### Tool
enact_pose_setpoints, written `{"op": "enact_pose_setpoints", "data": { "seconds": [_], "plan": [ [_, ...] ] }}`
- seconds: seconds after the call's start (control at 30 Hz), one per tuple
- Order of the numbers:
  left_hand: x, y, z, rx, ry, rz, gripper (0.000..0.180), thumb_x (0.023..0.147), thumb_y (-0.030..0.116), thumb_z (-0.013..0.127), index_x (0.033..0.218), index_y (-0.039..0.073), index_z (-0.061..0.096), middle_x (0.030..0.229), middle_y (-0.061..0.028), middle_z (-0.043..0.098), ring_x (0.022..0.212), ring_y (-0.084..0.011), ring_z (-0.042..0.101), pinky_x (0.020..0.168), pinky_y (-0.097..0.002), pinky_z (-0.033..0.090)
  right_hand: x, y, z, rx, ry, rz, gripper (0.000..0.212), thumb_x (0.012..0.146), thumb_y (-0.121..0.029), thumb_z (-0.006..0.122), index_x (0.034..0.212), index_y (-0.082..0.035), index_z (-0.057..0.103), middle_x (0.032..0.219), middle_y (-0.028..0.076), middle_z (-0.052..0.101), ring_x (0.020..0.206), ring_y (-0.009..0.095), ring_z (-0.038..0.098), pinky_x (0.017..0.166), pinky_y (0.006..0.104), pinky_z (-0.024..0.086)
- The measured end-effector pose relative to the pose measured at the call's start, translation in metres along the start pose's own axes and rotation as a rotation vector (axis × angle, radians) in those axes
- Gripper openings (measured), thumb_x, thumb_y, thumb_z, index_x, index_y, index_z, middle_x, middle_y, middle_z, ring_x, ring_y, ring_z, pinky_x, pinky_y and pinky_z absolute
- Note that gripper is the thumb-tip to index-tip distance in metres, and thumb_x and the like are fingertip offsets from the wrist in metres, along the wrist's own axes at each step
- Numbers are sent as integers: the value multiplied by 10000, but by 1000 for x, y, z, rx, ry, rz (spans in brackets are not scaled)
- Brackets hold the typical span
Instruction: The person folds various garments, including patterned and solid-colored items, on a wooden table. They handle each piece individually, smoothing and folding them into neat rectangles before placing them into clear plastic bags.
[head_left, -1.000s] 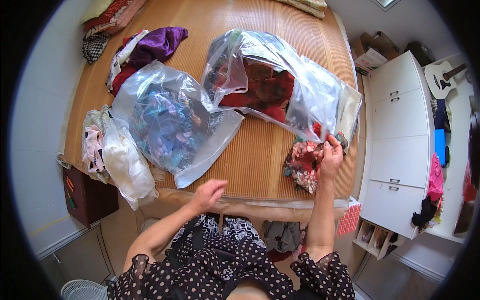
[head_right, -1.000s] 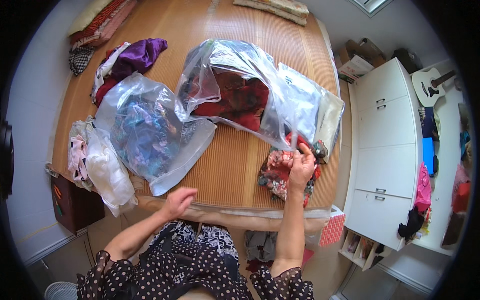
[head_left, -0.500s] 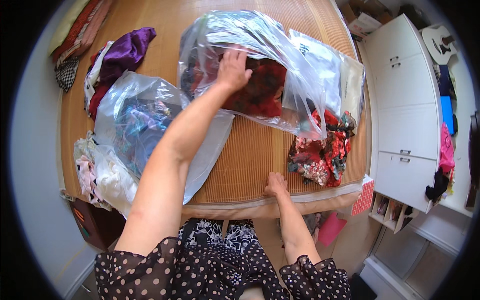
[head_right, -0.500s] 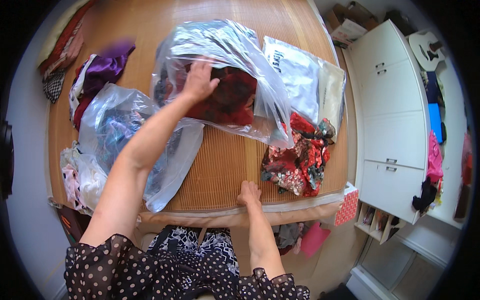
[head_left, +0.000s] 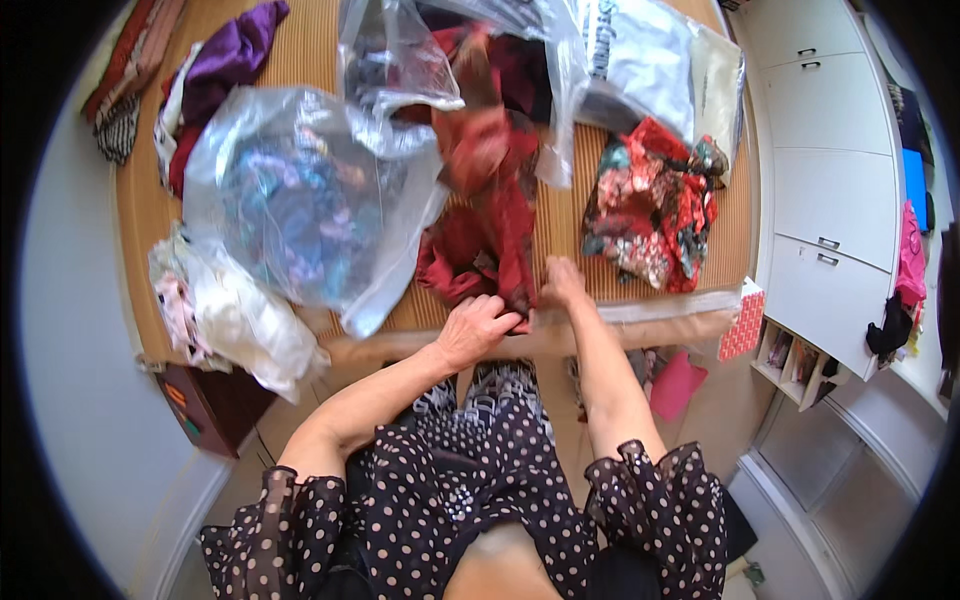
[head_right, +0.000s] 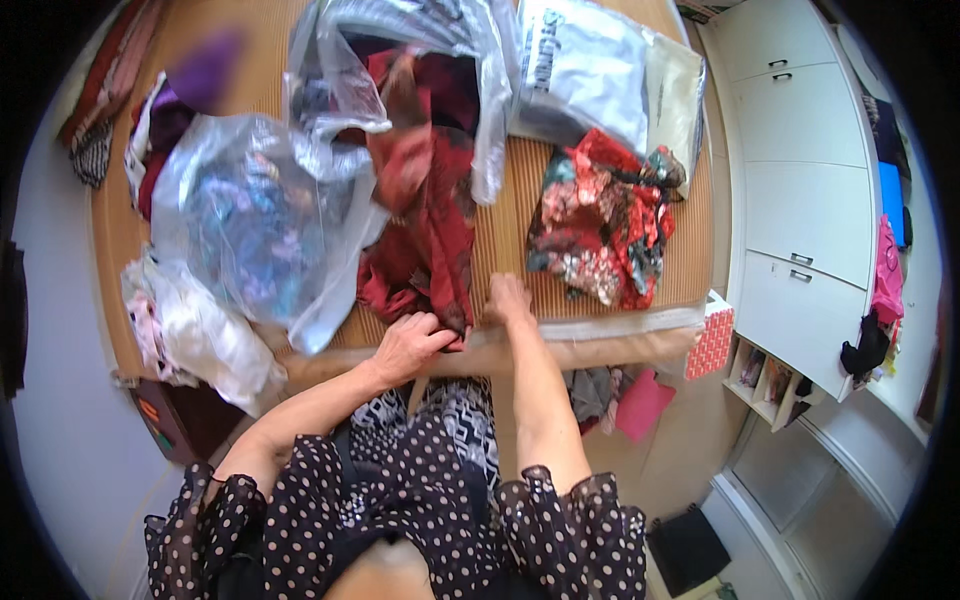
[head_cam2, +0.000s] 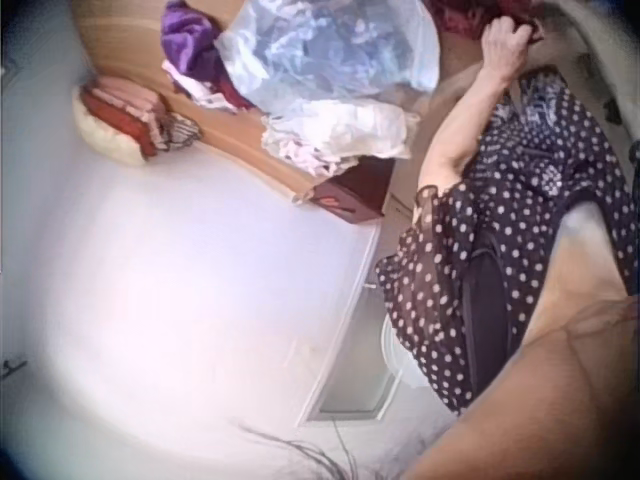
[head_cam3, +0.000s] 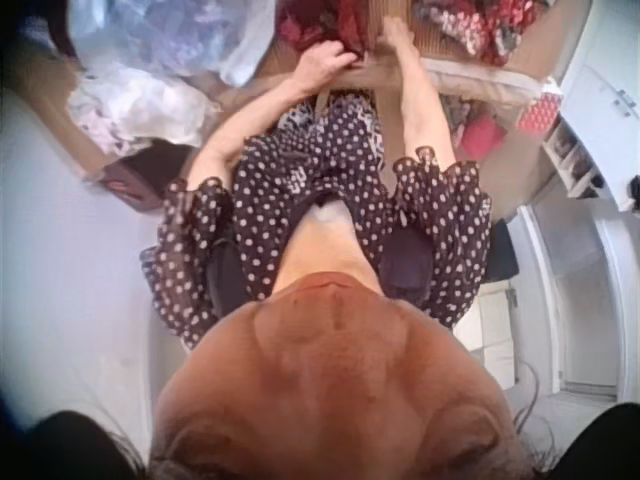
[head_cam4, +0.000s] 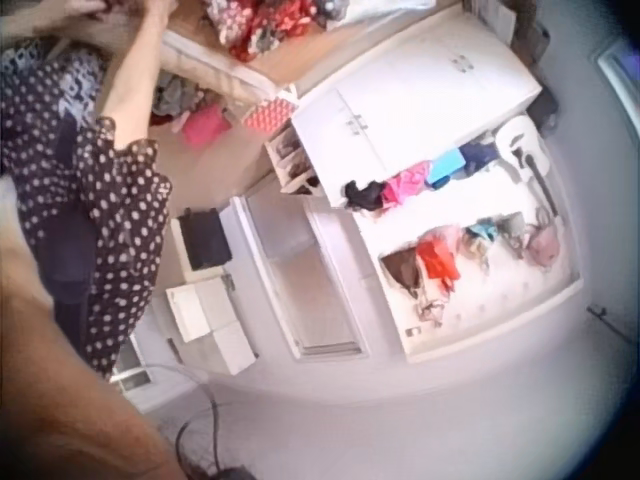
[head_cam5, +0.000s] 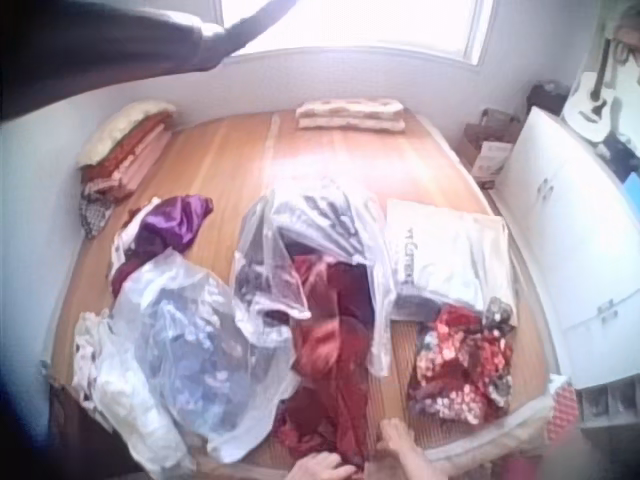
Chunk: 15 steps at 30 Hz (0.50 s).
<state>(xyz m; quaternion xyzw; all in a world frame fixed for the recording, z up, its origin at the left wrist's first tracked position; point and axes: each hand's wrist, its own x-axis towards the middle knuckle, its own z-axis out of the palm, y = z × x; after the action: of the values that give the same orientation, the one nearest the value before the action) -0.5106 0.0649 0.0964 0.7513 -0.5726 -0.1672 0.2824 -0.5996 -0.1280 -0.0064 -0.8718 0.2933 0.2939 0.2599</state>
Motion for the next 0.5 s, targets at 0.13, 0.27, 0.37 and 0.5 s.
{"op": "enact_pose_setpoints", "data": {
  "seconds": [0.13, 0.27, 0.37, 0.5],
  "plan": [
    [-79, 18, 50, -87, -253, -114, 189, 771, 173, 530, 948, 158, 593, 770, -56, 492, 761, -236, 533, 652, -368, 414, -5, 22, -7, 177, -25, -146, 263, 612, -176, 731, 805, -54, 601, 848, 152, 609, 870, 299, 593, 733, 413, 482],
    [-109, 23, 49, -155, -415, -292, 275, 751, 227, 602, 1008, 131, 581, 879, -122, 556, 873, -306, 557, 728, -420, 460, -17, 22, -9, 691, 69, -26, 165, 772, -93, 648, 898, -1, 593, 800, 49, 604, 704, 115, 563, 651, 261, 475],
    [-119, 23, 43, -198, -357, -517, 299, 764, 237, 611, 1023, 94, 569, 980, -156, 542, 933, -336, 535, 779, -424, 452, -16, 32, 11, 958, 322, 35, 226, 827, -75, 589, 1034, 5, 546, 837, 62, 610, 718, 120, 582, 621, 241, 483],
    [-147, 23, 66, -345, 34, -880, 291, 787, 214, 602, 1010, 30, 566, 970, -177, 556, 924, -335, 556, 807, -400, 450, -14, -31, -25, 1375, 313, -62, 221, 835, -101, 601, 1017, 12, 547, 826, 63, 616, 698, 104, 584, 582, 232, 488]
  ]
}}
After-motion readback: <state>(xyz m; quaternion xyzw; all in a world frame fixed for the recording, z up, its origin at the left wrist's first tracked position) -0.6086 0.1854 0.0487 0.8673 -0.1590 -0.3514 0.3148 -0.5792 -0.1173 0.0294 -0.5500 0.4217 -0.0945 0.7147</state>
